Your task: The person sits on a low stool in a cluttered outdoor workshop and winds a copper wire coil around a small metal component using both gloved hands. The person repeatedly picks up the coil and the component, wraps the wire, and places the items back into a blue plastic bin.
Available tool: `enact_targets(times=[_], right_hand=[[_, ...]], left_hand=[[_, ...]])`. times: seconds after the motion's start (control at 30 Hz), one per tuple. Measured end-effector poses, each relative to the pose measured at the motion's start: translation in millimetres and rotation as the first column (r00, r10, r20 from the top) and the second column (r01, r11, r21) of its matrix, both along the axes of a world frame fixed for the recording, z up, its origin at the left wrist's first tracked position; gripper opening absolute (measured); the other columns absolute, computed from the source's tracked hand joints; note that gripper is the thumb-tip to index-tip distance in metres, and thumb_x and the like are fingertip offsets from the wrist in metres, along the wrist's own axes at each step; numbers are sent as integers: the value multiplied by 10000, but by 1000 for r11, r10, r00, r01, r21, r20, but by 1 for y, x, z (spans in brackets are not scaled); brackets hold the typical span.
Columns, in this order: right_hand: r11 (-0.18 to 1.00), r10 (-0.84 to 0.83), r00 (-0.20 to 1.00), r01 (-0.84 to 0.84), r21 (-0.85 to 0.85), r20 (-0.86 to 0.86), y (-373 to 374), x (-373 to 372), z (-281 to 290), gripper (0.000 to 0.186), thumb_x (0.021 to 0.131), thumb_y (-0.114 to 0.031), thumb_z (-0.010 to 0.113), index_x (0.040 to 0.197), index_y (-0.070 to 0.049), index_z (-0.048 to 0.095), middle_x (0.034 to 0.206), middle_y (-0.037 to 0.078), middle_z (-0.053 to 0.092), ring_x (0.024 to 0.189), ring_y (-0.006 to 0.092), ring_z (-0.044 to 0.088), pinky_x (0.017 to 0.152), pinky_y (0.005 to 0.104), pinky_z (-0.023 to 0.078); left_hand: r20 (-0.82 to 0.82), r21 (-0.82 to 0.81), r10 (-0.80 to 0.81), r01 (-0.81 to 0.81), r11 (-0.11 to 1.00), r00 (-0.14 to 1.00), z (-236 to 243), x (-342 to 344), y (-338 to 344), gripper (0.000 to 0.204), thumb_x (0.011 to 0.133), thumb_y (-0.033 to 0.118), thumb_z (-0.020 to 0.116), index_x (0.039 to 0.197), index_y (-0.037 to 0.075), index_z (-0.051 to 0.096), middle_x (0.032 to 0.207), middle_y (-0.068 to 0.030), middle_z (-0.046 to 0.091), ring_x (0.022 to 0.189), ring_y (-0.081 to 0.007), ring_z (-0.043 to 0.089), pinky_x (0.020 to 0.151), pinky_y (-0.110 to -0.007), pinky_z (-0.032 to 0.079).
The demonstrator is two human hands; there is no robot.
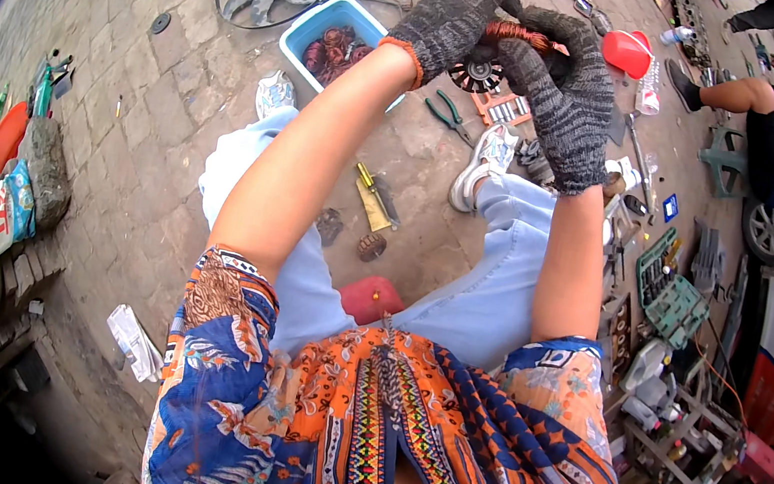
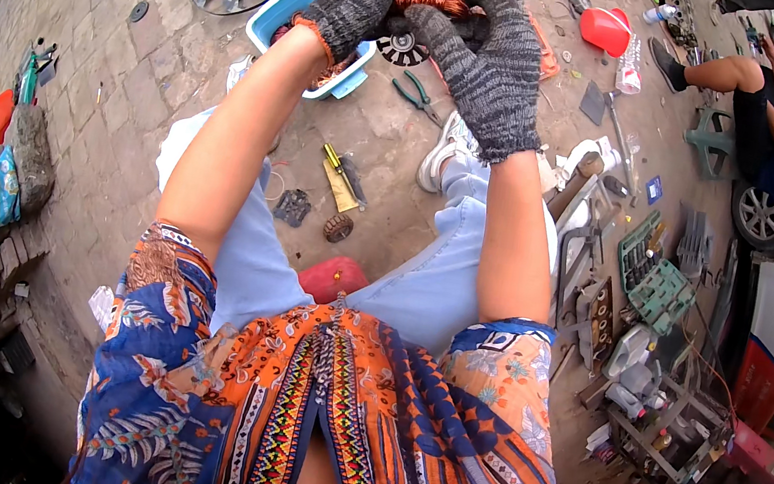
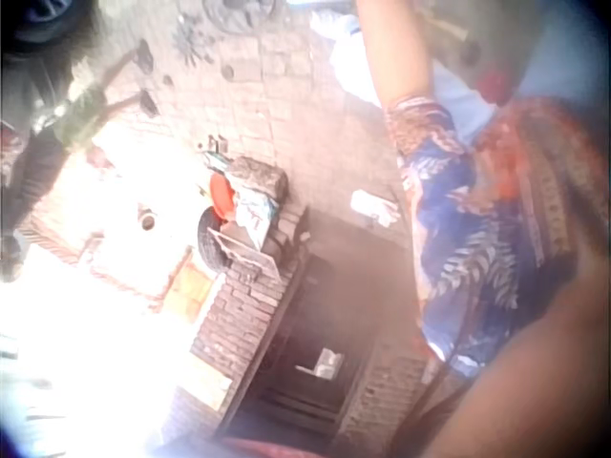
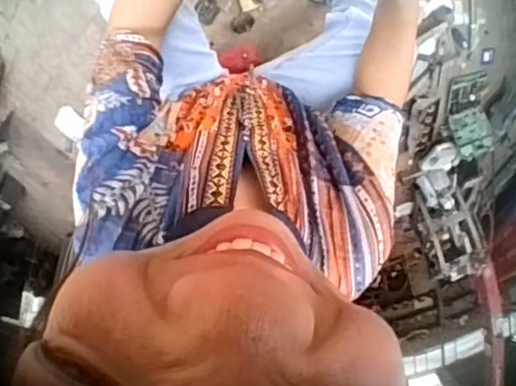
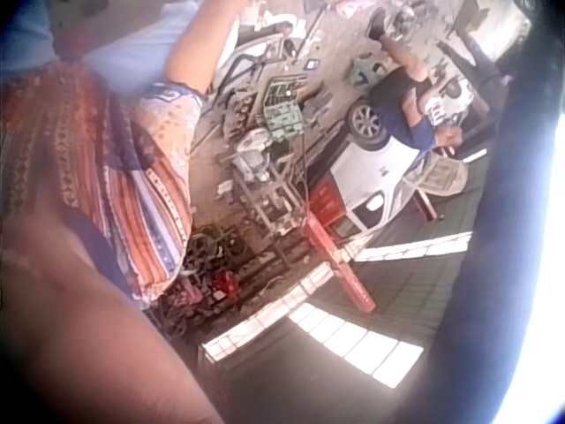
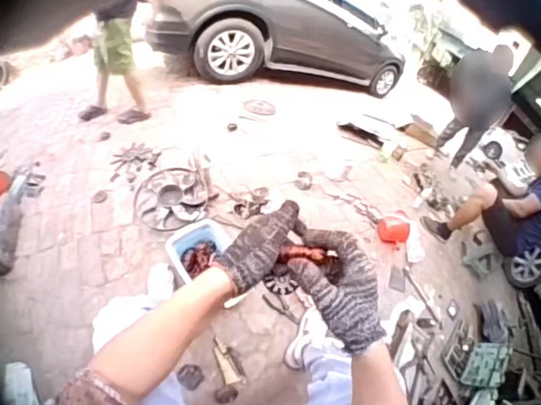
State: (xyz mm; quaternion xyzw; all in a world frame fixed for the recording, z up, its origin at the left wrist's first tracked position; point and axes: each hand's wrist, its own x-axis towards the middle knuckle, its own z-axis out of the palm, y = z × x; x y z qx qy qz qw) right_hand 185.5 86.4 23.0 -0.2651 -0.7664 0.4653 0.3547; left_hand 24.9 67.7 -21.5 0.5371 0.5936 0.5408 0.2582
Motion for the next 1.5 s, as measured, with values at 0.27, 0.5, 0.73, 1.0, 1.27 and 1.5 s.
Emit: enact_targets(times=[0.27,0.5,0.73,1.0,1.27,1.5], right_hand=[[966,61,991,-90,-244,-121,-1,-4,-1,334,784,-105,691,1071,12,568,948,101,641,841,155,629,749,276,524],[976,-86,974,39,-216,-211,9,-4,-2,368,811,-125,669,1120,17,530,954,95,628,857,151,616,754,273,518],[866,-190,898,-37,-499,-396,5,-9,15,351,895,-121,551,1227,-47,469,921,16,534,661,48,439,571,182,384],[850,-128,823,-196,-489,-553,15,2,10,275,904,-177,559,1124,-18,517,823,7,522,606,49,394,528,195,340],[843,-89,851,-212,-494,-517,6,9,28,276,930,-211,510,1115,-7,523,771,2,528,515,26,338,458,178,287],[696,18,805,-436,-570,-593,8,17,30,257,929,-232,507,1060,-14,541,802,15,534,527,30,395,467,176,342]], left_hand=[[817,-61,-223,464,884,531,51,-17,-42,721,870,668,287,1078,36,564,697,-53,578,481,-108,465,431,-228,325],[510,-28,-102,135,990,854,74,-1,-41,311,887,323,568,1004,37,601,689,-11,594,542,-77,507,481,-213,400],[51,110,-255,248,962,966,20,-3,-25,487,806,229,673,1225,42,509,1175,-79,557,1091,-173,521,975,-307,401],[310,-19,-476,506,862,823,25,20,-40,712,732,181,750,1330,42,389,1228,-80,527,1108,-144,505,960,-306,417],[586,122,-554,612,781,591,25,28,-43,577,794,169,671,1294,16,428,1106,-72,586,980,-152,581,821,-288,493],[729,197,-576,692,695,371,20,27,-48,659,806,259,655,1346,29,355,1179,-72,551,1012,-159,567,794,-300,495]])
